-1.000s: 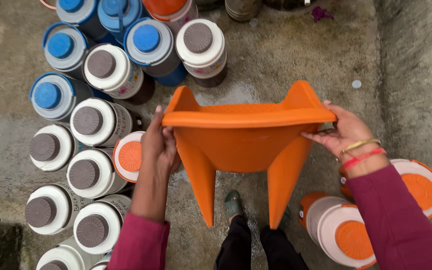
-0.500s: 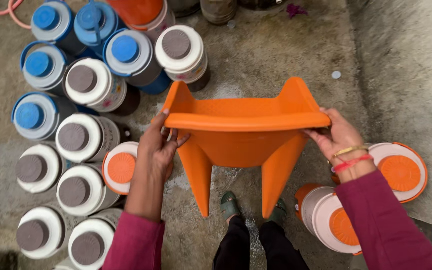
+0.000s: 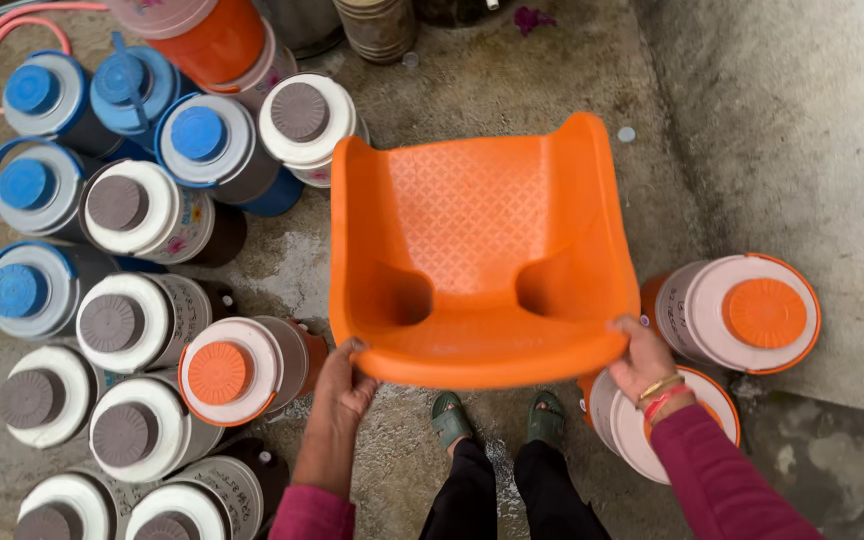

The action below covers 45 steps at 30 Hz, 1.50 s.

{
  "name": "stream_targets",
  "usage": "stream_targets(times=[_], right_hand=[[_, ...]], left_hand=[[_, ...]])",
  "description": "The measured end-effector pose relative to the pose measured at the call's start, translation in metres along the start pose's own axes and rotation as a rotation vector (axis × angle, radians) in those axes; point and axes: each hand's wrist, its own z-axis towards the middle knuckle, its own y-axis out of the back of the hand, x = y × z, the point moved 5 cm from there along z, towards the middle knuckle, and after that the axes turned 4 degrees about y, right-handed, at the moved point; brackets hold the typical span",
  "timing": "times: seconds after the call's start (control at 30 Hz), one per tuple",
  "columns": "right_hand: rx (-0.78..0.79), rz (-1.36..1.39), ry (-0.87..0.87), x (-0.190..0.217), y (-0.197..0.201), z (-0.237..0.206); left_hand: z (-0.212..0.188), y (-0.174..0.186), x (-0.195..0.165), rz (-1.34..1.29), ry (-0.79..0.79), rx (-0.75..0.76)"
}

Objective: The person carries insulated water jugs across a wet concrete courtyard to a tap beside a large blue water tank, opens the lid of each jug, and positions the jugs near the tap, at one point moving an orange plastic chair out of the way.

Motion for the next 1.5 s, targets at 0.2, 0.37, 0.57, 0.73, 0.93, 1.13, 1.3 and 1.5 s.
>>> stream_targets(times=[0.2,0.37,0.57,0.73,0.93,1.13,1.3,1.5], right_hand=[[-0.021,-0.079,-0.141,-0.032,0.045,-0.013],[0.002,-0.054,-0.132,-0.035,0.046,-0.013],[-0.105,-0.213,0.024,-0.025,0.042,-0.025],[-0.127,-0.411,-0.003,-0.020,0.055,-0.060],[-0.104,-0.425,-0.026,-0.027,0.088,-0.106],[-0.159,-0.462,-0.089,-0.051,0.136,-0.142],[-0.220,-0.515,-0.116,-0.058,0.174,-0.160],[-0.231,-0.625,-0.132,-0.049,0.207,-0.161]], left_hand=[[-0.011,0.041,0.033,0.135,0.083,-0.150],[-0.020,0.056,0.042,0.389,0.043,-0.262],[-0.024,0.061,0.034,1.013,-0.440,-0.407],[-0.038,0.041,0.051,1.532,-0.794,-0.305],[-0.063,0.009,0.116,1.895,-0.674,-0.163],[-0.087,-0.021,0.172,2.020,-0.783,0.177],[-0.102,-0.034,0.209,2.035,-0.779,0.410],[-0.117,-0.041,0.242,2.051,-0.786,0.518]])
